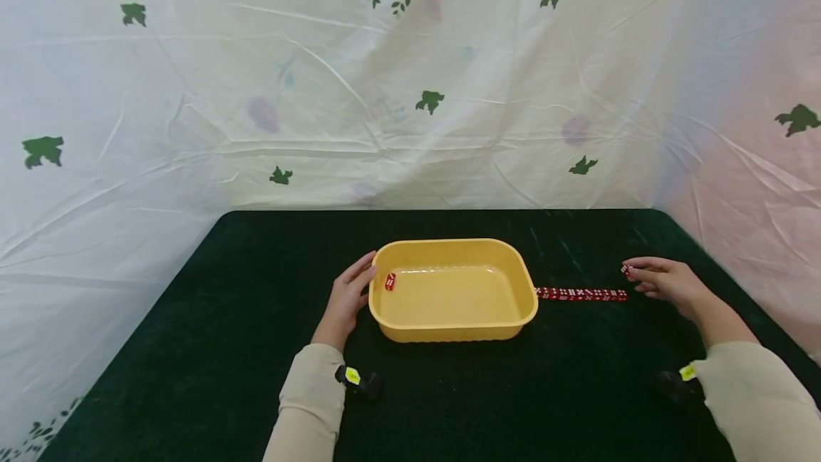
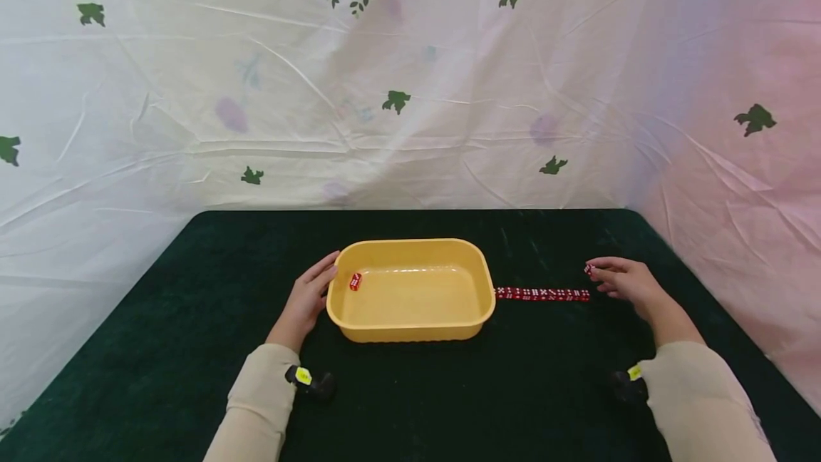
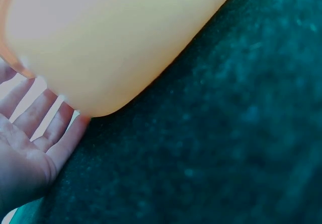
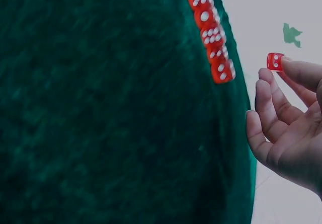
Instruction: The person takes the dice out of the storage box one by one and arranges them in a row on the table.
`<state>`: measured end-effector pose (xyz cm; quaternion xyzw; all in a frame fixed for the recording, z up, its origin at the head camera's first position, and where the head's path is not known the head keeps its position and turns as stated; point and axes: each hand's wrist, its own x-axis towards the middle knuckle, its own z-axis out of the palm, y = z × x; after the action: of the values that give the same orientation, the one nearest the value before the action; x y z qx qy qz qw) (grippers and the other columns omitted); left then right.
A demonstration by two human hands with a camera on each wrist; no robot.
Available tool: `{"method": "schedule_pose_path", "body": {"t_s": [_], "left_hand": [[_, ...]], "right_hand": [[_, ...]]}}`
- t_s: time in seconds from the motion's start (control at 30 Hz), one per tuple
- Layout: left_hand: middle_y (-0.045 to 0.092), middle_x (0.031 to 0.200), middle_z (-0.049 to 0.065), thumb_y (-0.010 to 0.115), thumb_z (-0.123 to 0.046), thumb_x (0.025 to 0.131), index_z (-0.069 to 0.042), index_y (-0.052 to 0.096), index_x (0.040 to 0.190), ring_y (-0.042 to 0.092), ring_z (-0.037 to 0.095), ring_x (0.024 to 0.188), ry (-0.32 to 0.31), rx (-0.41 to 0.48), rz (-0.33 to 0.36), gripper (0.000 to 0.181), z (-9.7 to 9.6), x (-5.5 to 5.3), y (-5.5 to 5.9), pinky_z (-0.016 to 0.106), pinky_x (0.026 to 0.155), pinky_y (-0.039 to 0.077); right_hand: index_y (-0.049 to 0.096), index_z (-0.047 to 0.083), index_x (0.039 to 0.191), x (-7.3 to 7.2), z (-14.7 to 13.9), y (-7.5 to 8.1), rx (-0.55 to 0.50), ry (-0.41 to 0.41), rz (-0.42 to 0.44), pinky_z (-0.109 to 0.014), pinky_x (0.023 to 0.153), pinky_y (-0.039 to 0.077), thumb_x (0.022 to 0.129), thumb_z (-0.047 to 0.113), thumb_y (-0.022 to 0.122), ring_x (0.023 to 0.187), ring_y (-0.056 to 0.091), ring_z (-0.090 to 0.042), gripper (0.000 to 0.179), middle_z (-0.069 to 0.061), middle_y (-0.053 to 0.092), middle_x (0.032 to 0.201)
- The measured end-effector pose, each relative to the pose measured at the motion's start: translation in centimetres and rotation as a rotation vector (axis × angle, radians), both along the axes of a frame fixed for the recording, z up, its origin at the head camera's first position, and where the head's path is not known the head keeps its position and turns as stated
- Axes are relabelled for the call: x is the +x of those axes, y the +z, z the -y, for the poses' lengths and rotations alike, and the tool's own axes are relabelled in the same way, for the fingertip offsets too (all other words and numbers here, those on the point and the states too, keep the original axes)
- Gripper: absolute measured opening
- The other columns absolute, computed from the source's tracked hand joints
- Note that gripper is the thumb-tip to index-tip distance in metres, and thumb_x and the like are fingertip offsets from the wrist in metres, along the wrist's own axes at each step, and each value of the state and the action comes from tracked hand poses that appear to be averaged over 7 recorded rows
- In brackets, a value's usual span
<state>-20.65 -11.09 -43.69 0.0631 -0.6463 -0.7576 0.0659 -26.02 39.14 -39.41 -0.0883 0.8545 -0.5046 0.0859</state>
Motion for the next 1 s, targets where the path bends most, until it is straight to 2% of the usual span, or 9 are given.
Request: {"method": "schedule_pose_path", "body": {"t_s": [0.17,0.27,0.5,0.63,1.0], "left_hand": [[0.045,0.122,-0.001,0.054,-0.029,0.085,-0.023,0.051,0.119,0.044,0.017,0.108,-0.003,0.002,0.000,0.035,0.0,0.0,0.0,0.040,0.086,0.038],[0.045,0.122,-0.001,0.054,-0.030,0.085,-0.023,0.051,0.119,0.044,0.017,0.108,-0.007,0.003,0.004,0.035,-0.1,0.0,0.0,0.040,0.086,0.038],[0.045,0.122,-0.001,0.054,-0.029,0.085,-0.023,0.052,0.118,0.044,0.017,0.107,0.011,0.006,0.011,0.034,-0.1,-0.1,-0.1,0.039,0.086,0.038],[0.045,0.122,-0.001,0.054,-0.028,0.085,-0.023,0.052,0.118,0.045,0.017,0.107,0.015,0.011,0.012,0.034,-0.1,-0.1,-0.1,0.039,0.086,0.039],[0.045,0.123,-0.002,0.054,-0.030,0.085,-0.024,0.051,0.119,0.044,0.017,0.108,-0.005,-0.004,0.004,0.035,0.0,-0.1,-0.1,0.039,0.087,0.038]], "right_hand": [[0.060,0.022,0.099,0.2,-1.0,-1.1,-0.023,-0.013,0.029,-0.029,0.068,0.046,0.089,0.030,0.045,0.079,0.054,-0.012,0.019,0.005,0.056,0.091],[0.060,0.021,0.099,0.3,-1.3,-1.6,-0.023,-0.019,0.035,-0.029,0.067,0.046,0.089,0.029,0.045,0.078,0.054,-0.012,0.019,0.005,0.056,0.091],[0.054,0.001,0.111,0.5,-1.5,-2.3,0.044,-0.012,0.018,-0.029,0.068,0.045,0.090,0.028,0.044,0.080,0.053,-0.009,0.035,0.000,0.055,0.096],[0.049,-0.005,0.114,0.6,-1.6,-2.6,0.085,-0.001,0.010,-0.030,0.069,0.044,0.090,0.030,0.044,0.082,0.052,-0.009,0.042,-0.004,0.052,0.101],[0.046,-0.008,0.115,0.7,-1.1,-2.8,0.161,0.028,-0.038,-0.032,0.071,0.038,0.089,0.032,0.045,0.087,0.047,-0.015,0.047,-0.016,0.046,0.110]]}}
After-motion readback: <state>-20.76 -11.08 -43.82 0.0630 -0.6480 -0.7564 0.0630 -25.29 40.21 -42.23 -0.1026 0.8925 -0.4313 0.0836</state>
